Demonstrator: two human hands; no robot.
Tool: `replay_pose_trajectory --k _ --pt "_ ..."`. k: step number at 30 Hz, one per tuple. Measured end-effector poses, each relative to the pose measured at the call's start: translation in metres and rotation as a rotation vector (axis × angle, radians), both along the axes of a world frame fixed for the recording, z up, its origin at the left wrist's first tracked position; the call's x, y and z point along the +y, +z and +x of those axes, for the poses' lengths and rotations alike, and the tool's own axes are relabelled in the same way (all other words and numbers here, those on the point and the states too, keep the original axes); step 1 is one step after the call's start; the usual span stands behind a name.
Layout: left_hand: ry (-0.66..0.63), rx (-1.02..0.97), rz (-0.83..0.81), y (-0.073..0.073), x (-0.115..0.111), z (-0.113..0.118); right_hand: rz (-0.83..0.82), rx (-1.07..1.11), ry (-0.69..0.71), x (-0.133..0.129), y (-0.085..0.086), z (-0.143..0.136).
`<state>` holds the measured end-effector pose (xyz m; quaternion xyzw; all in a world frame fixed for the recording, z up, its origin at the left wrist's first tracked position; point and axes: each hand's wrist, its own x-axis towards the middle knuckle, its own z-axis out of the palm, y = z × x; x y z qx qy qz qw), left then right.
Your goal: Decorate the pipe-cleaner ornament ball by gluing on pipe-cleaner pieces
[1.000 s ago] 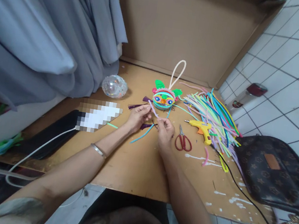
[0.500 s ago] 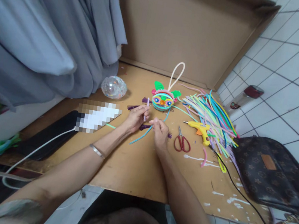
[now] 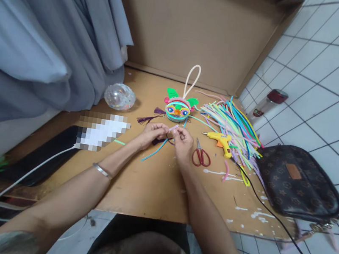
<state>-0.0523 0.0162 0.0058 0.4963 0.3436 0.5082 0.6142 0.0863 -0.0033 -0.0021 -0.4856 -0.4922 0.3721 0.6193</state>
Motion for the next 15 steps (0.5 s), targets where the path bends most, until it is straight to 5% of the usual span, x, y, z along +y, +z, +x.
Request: replay_pose_trajectory --k 15 --pt "0.073 0.095 0.063 0.0002 0.0021 -0.0046 0.04 -0.09 -0.075 0.002 0.0046 0.0089"
